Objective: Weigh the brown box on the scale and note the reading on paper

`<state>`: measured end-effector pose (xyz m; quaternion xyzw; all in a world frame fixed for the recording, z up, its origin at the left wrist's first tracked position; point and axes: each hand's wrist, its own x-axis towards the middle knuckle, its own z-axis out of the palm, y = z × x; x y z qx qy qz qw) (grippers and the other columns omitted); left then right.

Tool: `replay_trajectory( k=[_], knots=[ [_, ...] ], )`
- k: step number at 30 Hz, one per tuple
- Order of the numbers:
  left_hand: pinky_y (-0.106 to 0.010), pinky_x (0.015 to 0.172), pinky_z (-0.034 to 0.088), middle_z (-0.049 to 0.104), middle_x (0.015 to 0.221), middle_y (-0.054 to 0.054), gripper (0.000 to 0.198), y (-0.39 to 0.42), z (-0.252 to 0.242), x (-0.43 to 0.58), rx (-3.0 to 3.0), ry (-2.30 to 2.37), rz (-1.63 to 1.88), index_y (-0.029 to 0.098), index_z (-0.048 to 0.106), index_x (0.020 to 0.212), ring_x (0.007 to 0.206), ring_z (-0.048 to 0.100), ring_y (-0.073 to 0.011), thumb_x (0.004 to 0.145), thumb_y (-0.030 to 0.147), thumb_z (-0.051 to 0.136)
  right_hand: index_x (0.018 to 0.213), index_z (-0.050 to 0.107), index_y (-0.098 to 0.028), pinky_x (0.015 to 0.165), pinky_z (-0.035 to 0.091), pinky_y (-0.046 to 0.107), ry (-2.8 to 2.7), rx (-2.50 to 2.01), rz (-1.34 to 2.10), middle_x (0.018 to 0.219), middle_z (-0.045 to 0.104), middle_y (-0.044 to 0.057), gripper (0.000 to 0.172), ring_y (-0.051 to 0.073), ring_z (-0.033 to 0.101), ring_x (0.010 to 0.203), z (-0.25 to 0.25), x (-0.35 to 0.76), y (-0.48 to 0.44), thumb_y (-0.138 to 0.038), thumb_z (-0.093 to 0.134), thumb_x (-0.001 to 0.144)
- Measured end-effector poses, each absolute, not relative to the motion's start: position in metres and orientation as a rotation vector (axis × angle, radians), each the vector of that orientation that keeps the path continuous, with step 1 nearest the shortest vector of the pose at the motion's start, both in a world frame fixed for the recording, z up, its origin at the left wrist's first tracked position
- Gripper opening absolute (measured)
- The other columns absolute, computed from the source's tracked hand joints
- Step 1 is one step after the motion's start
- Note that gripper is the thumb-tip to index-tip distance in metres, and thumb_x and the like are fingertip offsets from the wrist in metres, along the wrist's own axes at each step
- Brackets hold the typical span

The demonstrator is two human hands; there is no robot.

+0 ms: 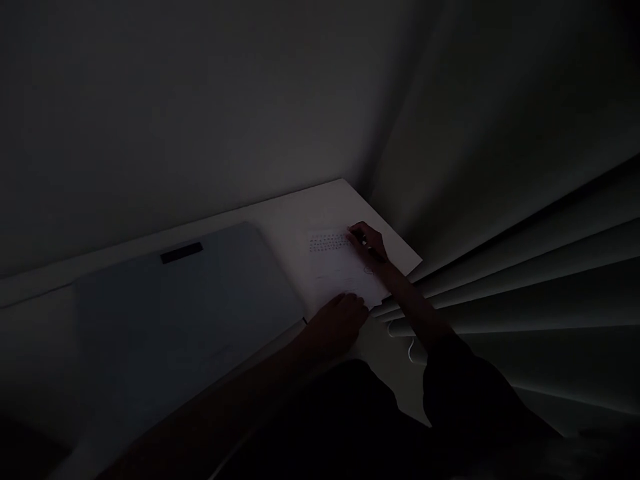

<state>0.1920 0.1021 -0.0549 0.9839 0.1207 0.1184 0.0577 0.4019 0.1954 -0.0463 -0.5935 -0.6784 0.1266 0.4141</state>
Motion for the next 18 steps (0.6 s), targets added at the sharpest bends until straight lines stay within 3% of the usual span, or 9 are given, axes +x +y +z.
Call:
replay_trajectory(
  k=[4,7,11,14,18],
  knots=[
    [-0.041,0.101,0.045,0.059,0.127,-0.011,0.032,0.101,-0.056,0.191,2.986,0.393,0.356,0.011,0.062,0.123,0.116,0.053,-0.0266,0.092,0.015,0.053,0.108,0.064,-0.016,0.090,0.048,0.031,-1.851,-1.437,0.218,0.110,0.065,0.009,0.030,0.019,0.061,0.100,-0.051,0.403,0.199,-0.039,0.048,0.097],
    [-0.040,0.101,0.043,0.059,0.126,-0.011,0.030,0.100,-0.056,0.190,3.008,0.388,0.381,0.011,0.062,0.123,0.115,0.053,-0.0255,0.095,0.017,0.051,0.120,0.063,-0.017,0.093,0.048,0.034,-1.995,-1.482,0.122,0.119,0.063,0.009,0.033,0.022,0.058,0.111,-0.055,0.404,0.200,-0.020,0.044,0.093],
    [-0.038,0.101,0.042,0.060,0.126,-0.011,0.028,0.100,-0.054,0.189,3.023,0.397,0.374,0.012,0.062,0.121,0.117,0.052,-0.0247,0.097,0.017,0.050,0.129,0.059,-0.019,0.078,0.049,0.030,-2.173,-1.549,0.029,0.124,0.061,0.007,0.041,0.021,0.056,0.113,-0.050,0.401,0.197,-0.012,0.043,0.092],
    [-0.037,0.101,0.042,0.059,0.128,-0.010,0.028,0.100,-0.054,0.190,3.026,0.421,0.397,0.013,0.062,0.121,0.118,0.052,-0.0237,0.097,0.017,0.048,0.128,0.060,-0.020,0.061,0.041,0.028,-2.309,-1.613,-0.047,0.122,0.060,0.005,0.038,0.018,0.058,0.105,-0.043,0.397,0.194,-0.012,0.044,0.095],
    [-0.037,0.100,0.042,0.059,0.127,-0.010,0.028,0.099,-0.056,0.190,3.030,0.416,0.431,0.011,0.063,0.119,0.117,0.052,-0.0246,0.093,0.019,0.054,0.128,0.060,-0.021,0.054,0.035,0.028,-2.380,-1.630,-0.069,0.120,0.059,0.004,0.037,0.016,0.058,0.097,-0.041,0.396,0.194,-0.011,0.044,0.096]
  ],
)
